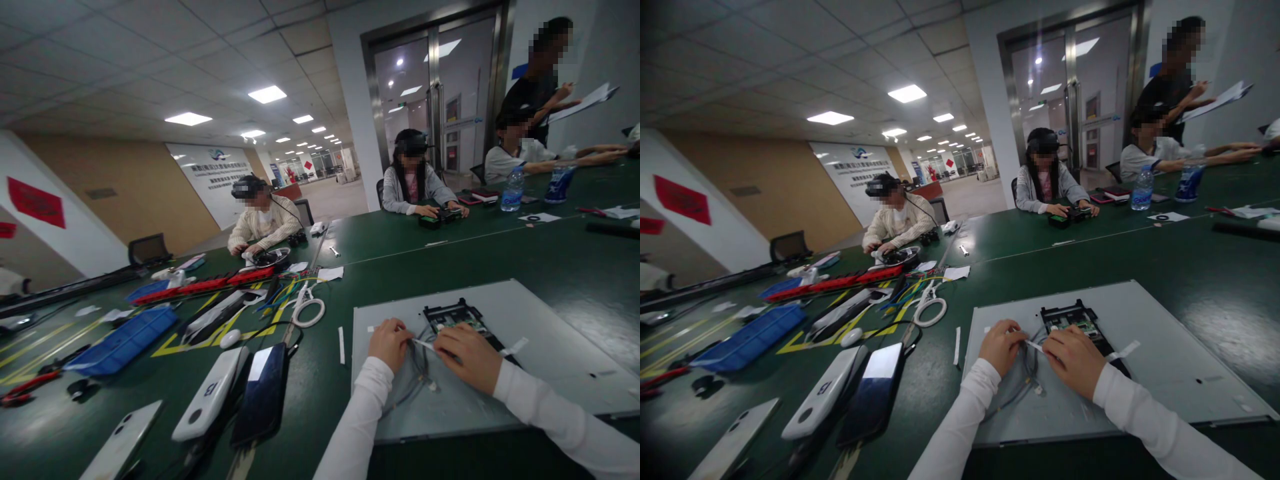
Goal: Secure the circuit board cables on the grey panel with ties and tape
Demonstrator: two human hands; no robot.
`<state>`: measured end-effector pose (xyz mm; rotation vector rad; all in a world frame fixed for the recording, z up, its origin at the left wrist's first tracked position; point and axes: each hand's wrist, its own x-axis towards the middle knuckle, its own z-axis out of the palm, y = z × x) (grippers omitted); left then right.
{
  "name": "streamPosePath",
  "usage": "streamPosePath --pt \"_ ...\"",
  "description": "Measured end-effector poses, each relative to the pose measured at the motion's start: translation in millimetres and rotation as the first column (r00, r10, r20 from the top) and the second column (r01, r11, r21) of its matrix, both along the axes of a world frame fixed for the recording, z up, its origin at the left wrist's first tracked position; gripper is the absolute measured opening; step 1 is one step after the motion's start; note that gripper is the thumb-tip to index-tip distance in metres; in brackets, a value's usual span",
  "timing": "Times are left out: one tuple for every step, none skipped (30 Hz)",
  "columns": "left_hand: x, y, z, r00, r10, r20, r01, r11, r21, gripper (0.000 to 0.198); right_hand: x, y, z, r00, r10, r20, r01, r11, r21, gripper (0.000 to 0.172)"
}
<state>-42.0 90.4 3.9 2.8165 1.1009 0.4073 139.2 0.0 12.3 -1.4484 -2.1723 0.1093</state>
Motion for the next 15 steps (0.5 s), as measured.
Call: streamPosePath --pt "0.0 -0.1 0.0 1.000 0.002 -0.006 -0.002 1.000 0.005 0.026 0.1 0.0 -0.2 1.000 0.000 -0.002 0.000 1.000 0.003 0.015" --pt "0.0 -0.4 -0.1 1.000 0.003 -0.013 -0.003 1.000 0.013 0.026 0.2 0.0 -0.5 1.000 0.000 -0.003 0.000 1.000 0.005 0.015" --pt "0.1 -0.6 0.0 1.000 0.003 -0.021 -0.002 1.000 0.021 0.026 0.4 -0.2 -0.9 1.000 0.001 -0.004 -0.001 1.000 0.006 0.015" --pt "0.3 -0.9 0.1 1.000 0.001 -0.031 0.000 1.000 0.030 0.027 0.6 -0.3 -1.2 1.000 0.003 -0.003 -0.003 1.000 0.007 0.015" --pt "0.6 -1.2 0.4 0.999 -0.001 -0.041 0.003 0.999 0.038 0.027 0.7 -0.5 -1.5 1.000 0.003 -0.002 -0.003 1.000 0.008 0.015" --pt "0.9 -1.5 0.9 0.999 -0.004 -0.051 0.006 0.999 0.046 0.026 0.8 -0.6 -1.8 1.000 0.002 -0.001 -0.002 1.000 0.009 0.015" --pt "1.3 -1.9 1.5 0.998 -0.008 -0.064 0.012 0.999 0.052 0.025 0.8 -0.8 -2.1 1.000 0.001 0.000 -0.001 1.000 0.010 0.015" --pt "1.7 -2.1 2.2 0.997 -0.013 -0.079 0.018 0.998 0.055 0.025 0.7 -0.9 -2.4 1.000 0.000 0.000 0.000 1.000 0.011 0.015" --pt "2.2 -2.4 3.1 0.995 -0.018 -0.096 0.023 0.998 0.056 0.024 0.6 -0.9 -2.7 1.000 0.000 0.000 0.000 1.000 0.013 0.015" --pt "2.6 -2.6 3.9 0.993 -0.023 -0.113 0.029 0.998 0.055 0.024 0.3 -1.0 -3.0 1.000 0.000 -0.001 0.000 1.000 0.014 0.015" --pt "3.0 -2.8 4.6 0.991 -0.027 -0.128 0.034 0.998 0.053 0.024 0.1 -1.1 -3.3 1.000 0.000 -0.001 0.000 1.000 0.015 0.015" --pt "3.3 -3.0 5.3 0.990 -0.031 -0.140 0.038 0.998 0.051 0.024 -0.1 -1.2 -3.5 1.000 0.002 0.001 -0.002 1.000 0.015 0.015" --pt "3.4 -3.1 5.7 0.989 -0.032 -0.147 0.040 0.998 0.052 0.024 -0.3 -1.3 -3.6 1.000 0.006 0.002 -0.006 1.000 0.015 0.015" --pt "3.5 -3.2 6.0 0.988 -0.030 -0.149 0.039 0.998 0.057 0.024 -0.4 -1.4 -3.5 1.000 0.009 0.003 -0.009 1.000 0.015 0.015" --pt "3.4 -3.2 6.2 0.989 -0.025 -0.148 0.035 0.997 0.064 0.023 -0.5 -1.6 -3.2 1.000 0.012 0.004 -0.012 1.000 0.015 0.016"
